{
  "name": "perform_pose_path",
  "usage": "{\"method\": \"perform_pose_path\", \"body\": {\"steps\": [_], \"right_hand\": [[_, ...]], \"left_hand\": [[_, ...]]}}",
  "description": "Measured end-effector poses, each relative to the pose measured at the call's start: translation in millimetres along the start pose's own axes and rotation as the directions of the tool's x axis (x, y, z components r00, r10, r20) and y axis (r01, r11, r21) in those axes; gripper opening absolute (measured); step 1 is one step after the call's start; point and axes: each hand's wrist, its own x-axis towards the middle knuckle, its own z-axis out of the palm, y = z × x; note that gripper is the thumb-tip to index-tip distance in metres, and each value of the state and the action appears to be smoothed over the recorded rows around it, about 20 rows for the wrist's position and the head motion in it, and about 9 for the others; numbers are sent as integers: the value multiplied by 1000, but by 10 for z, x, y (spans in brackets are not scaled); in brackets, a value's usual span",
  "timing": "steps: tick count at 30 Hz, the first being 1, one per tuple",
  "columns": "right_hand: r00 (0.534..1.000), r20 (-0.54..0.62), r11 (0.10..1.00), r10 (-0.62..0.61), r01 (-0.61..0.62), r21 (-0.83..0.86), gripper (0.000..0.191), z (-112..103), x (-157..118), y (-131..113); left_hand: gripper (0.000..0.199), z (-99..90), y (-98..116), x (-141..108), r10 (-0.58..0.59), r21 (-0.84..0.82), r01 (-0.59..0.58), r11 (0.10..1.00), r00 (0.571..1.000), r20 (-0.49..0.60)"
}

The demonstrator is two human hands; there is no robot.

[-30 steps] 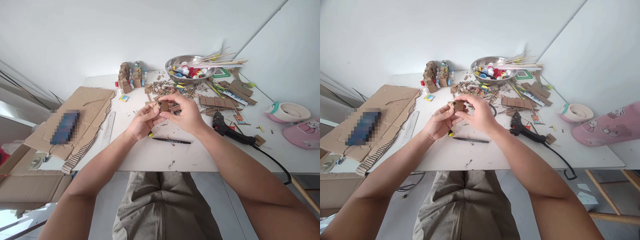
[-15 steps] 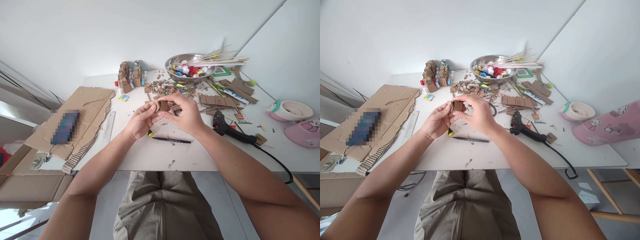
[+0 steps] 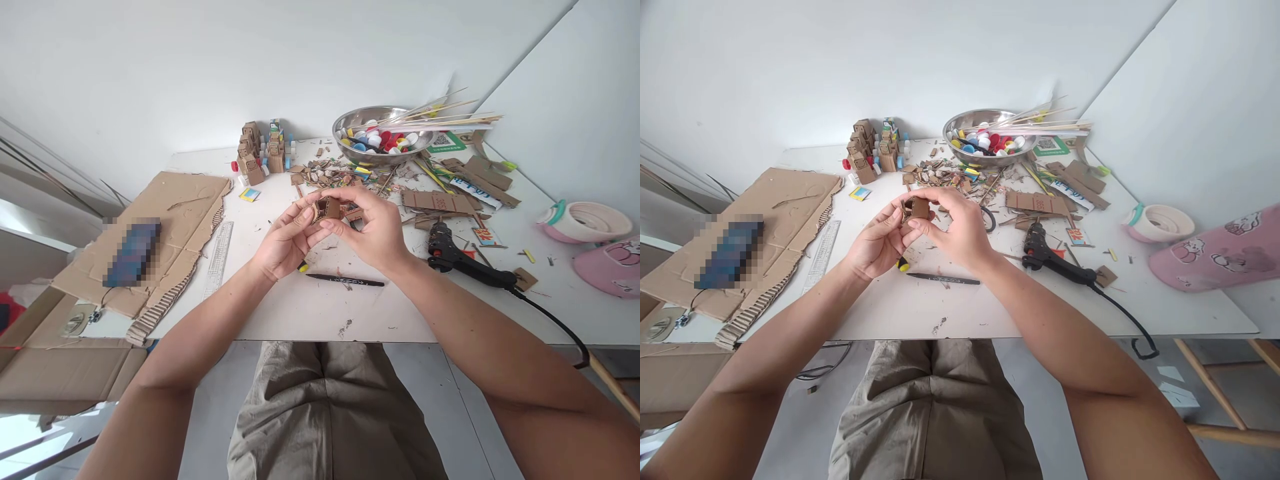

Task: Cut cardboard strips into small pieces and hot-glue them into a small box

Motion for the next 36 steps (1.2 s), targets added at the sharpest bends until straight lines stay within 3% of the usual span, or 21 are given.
{"method": "perform_pose_path", "body": {"steps": [10, 15, 21, 33, 36], "right_hand": [[993, 42, 987, -114, 118, -109, 28, 1, 14, -46], [995, 90, 994, -48, 56, -92, 31, -45, 37, -59], [989, 120, 994, -85, 92, -53, 31, -97, 61, -20], [985, 122, 992, -124, 127, -13, 27, -119, 100, 93], [983, 149, 994, -110, 110, 13, 27, -147, 109, 107]], "left_hand": [[23, -19, -13, -10, 40, 49, -40, 998, 999, 11], [28, -60, -25, 14, 42, 75, -42, 996, 999, 2], [37, -109, -35, 43, 6, 57, -3, 998, 999, -51], [50, -212, -70, 92, 56, 98, -65, 993, 995, 88], [58, -210, -52, 83, 34, 119, -43, 992, 997, 75]]}}
